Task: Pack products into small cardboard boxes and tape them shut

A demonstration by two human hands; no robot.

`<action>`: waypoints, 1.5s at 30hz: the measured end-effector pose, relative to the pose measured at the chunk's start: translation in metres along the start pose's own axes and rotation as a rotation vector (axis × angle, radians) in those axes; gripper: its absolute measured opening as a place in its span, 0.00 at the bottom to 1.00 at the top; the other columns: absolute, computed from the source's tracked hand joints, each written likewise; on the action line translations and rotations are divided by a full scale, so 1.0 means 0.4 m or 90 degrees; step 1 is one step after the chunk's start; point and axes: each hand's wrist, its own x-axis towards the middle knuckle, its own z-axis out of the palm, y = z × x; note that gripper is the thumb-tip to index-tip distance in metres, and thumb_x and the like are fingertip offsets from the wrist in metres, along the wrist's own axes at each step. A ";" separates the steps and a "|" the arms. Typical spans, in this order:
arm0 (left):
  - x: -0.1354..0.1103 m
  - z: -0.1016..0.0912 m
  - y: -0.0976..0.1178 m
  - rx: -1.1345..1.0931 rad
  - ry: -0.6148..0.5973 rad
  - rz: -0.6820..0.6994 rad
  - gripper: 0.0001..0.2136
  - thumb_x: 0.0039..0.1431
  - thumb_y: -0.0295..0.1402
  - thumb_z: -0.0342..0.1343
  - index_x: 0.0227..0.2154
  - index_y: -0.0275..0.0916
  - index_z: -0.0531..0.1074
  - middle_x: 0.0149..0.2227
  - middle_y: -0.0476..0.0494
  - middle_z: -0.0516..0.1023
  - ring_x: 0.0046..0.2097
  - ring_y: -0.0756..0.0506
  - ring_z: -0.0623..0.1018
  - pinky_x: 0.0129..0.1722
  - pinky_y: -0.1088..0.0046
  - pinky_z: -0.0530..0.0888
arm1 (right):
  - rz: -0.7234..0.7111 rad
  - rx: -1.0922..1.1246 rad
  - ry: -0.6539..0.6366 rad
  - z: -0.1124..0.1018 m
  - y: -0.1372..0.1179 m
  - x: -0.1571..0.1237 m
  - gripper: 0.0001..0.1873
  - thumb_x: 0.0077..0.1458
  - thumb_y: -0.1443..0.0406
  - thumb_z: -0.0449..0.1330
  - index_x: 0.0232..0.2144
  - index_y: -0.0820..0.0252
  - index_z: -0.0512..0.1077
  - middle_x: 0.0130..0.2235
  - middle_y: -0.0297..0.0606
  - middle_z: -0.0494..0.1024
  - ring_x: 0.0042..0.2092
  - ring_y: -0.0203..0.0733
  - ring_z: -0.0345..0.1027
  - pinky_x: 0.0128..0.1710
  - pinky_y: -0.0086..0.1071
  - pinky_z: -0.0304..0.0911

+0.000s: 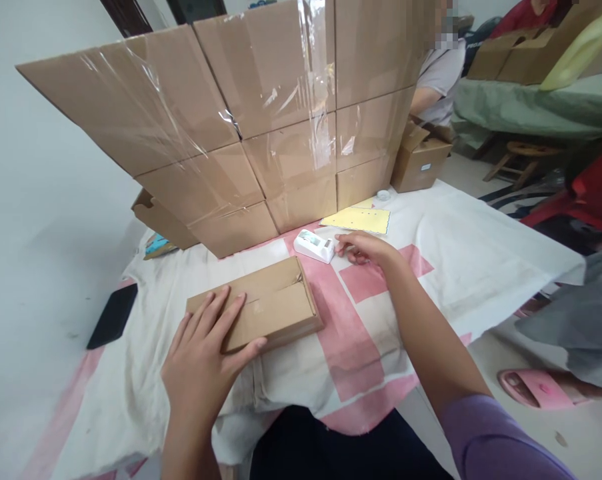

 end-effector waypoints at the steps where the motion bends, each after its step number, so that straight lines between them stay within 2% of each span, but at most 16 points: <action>1: 0.000 0.000 0.001 0.000 0.001 0.002 0.31 0.66 0.58 0.49 0.67 0.52 0.64 0.68 0.44 0.69 0.66 0.33 0.72 0.67 0.52 0.63 | -0.004 0.005 -0.012 0.000 0.002 0.002 0.18 0.62 0.53 0.62 0.28 0.62 0.75 0.25 0.39 0.74 0.18 0.30 0.55 0.14 0.27 0.40; 6: 0.003 -0.002 0.000 0.013 0.018 0.020 0.30 0.66 0.58 0.49 0.66 0.49 0.67 0.67 0.42 0.71 0.64 0.32 0.74 0.64 0.52 0.66 | -0.020 0.010 -0.070 -0.001 0.011 0.010 0.10 0.54 0.62 0.68 0.26 0.63 0.75 0.20 0.35 0.70 0.18 0.30 0.55 0.14 0.25 0.40; 9: 0.004 -0.003 0.000 0.022 0.015 0.027 0.30 0.67 0.57 0.50 0.66 0.49 0.67 0.67 0.41 0.71 0.64 0.31 0.74 0.63 0.51 0.66 | -0.026 0.008 -0.080 -0.001 0.016 0.013 0.08 0.53 0.65 0.68 0.25 0.63 0.75 0.18 0.33 0.69 0.17 0.28 0.55 0.13 0.24 0.40; 12: 0.005 -0.004 0.002 0.018 0.012 0.022 0.30 0.67 0.57 0.50 0.66 0.49 0.66 0.67 0.41 0.70 0.65 0.31 0.73 0.64 0.51 0.66 | -0.028 0.014 -0.068 0.006 0.021 0.018 0.08 0.55 0.67 0.66 0.26 0.63 0.75 0.23 0.37 0.76 0.19 0.30 0.64 0.14 0.22 0.48; 14: 0.005 -0.004 0.004 0.015 0.013 0.020 0.30 0.67 0.57 0.49 0.65 0.48 0.67 0.67 0.41 0.70 0.65 0.31 0.73 0.64 0.51 0.66 | -0.027 0.018 -0.050 0.016 0.026 0.023 0.08 0.57 0.69 0.65 0.25 0.63 0.73 0.28 0.40 0.80 0.25 0.34 0.74 0.15 0.21 0.56; 16: 0.006 -0.005 0.005 0.015 0.012 0.022 0.31 0.67 0.58 0.49 0.66 0.48 0.67 0.67 0.41 0.71 0.65 0.31 0.73 0.63 0.51 0.66 | -0.022 0.019 -0.028 0.028 0.031 0.028 0.11 0.57 0.71 0.64 0.23 0.62 0.71 0.29 0.40 0.79 0.31 0.39 0.79 0.17 0.21 0.61; 19: 0.006 -0.004 0.002 0.022 0.013 0.030 0.31 0.66 0.57 0.50 0.67 0.49 0.65 0.67 0.41 0.71 0.64 0.32 0.74 0.63 0.52 0.67 | -0.013 0.016 -0.001 0.039 0.035 0.032 0.15 0.57 0.74 0.64 0.21 0.61 0.67 0.26 0.38 0.77 0.33 0.40 0.81 0.18 0.21 0.65; 22: 0.004 -0.002 -0.007 0.040 0.015 0.039 0.31 0.66 0.56 0.51 0.67 0.50 0.64 0.67 0.42 0.70 0.63 0.33 0.75 0.63 0.52 0.67 | -0.008 0.017 0.001 0.034 0.032 0.029 0.13 0.58 0.73 0.65 0.23 0.61 0.69 0.28 0.39 0.79 0.33 0.40 0.81 0.20 0.22 0.67; 25: 0.002 0.000 -0.009 0.053 0.011 0.044 0.31 0.66 0.56 0.52 0.67 0.49 0.65 0.68 0.43 0.70 0.63 0.33 0.74 0.63 0.52 0.67 | -0.008 0.018 -0.008 0.028 0.021 0.013 0.11 0.57 0.71 0.65 0.24 0.62 0.70 0.29 0.41 0.80 0.30 0.40 0.80 0.18 0.22 0.64; 29: -0.002 -0.001 0.037 0.067 -0.001 0.003 0.29 0.66 0.55 0.54 0.64 0.45 0.69 0.67 0.40 0.70 0.65 0.31 0.73 0.62 0.49 0.68 | -0.052 0.028 0.018 0.067 -0.005 -0.056 0.11 0.57 0.66 0.63 0.24 0.61 0.69 0.26 0.37 0.78 0.20 0.32 0.70 0.14 0.23 0.51; 32: -0.003 -0.003 0.099 0.069 0.006 -0.068 0.28 0.66 0.52 0.55 0.63 0.44 0.71 0.67 0.39 0.69 0.66 0.29 0.71 0.63 0.45 0.66 | -0.161 0.097 0.046 0.131 -0.032 -0.153 0.12 0.59 0.61 0.62 0.27 0.59 0.67 0.26 0.32 0.75 0.17 0.27 0.59 0.15 0.25 0.46; 34: -0.001 -0.003 0.129 0.045 0.014 -0.095 0.28 0.65 0.53 0.56 0.63 0.44 0.72 0.67 0.37 0.70 0.65 0.28 0.71 0.63 0.43 0.66 | -0.225 0.129 0.031 0.172 -0.053 -0.231 0.14 0.60 0.56 0.63 0.28 0.58 0.67 0.26 0.32 0.75 0.16 0.27 0.54 0.16 0.27 0.43; 39: 0.002 0.001 0.137 -0.043 0.027 -0.121 0.28 0.63 0.52 0.59 0.63 0.47 0.72 0.67 0.36 0.70 0.66 0.26 0.70 0.65 0.39 0.63 | -0.272 0.056 -0.056 0.236 -0.110 -0.390 0.17 0.61 0.49 0.63 0.33 0.55 0.69 0.25 0.32 0.76 0.17 0.29 0.52 0.19 0.30 0.44; 42: 0.003 0.001 0.133 -0.075 0.034 -0.125 0.28 0.62 0.51 0.61 0.62 0.48 0.72 0.66 0.35 0.71 0.66 0.26 0.70 0.66 0.38 0.62 | -0.286 0.023 -0.095 0.260 -0.122 -0.426 0.16 0.63 0.50 0.62 0.35 0.55 0.69 0.24 0.31 0.75 0.19 0.31 0.54 0.21 0.30 0.46; 45: 0.005 -0.014 0.135 -0.087 0.018 -0.126 0.27 0.63 0.50 0.60 0.62 0.46 0.73 0.66 0.33 0.70 0.67 0.25 0.68 0.67 0.36 0.59 | -0.308 0.004 -0.109 0.280 -0.112 -0.429 0.13 0.65 0.52 0.60 0.38 0.55 0.68 0.25 0.30 0.74 0.21 0.33 0.55 0.23 0.30 0.50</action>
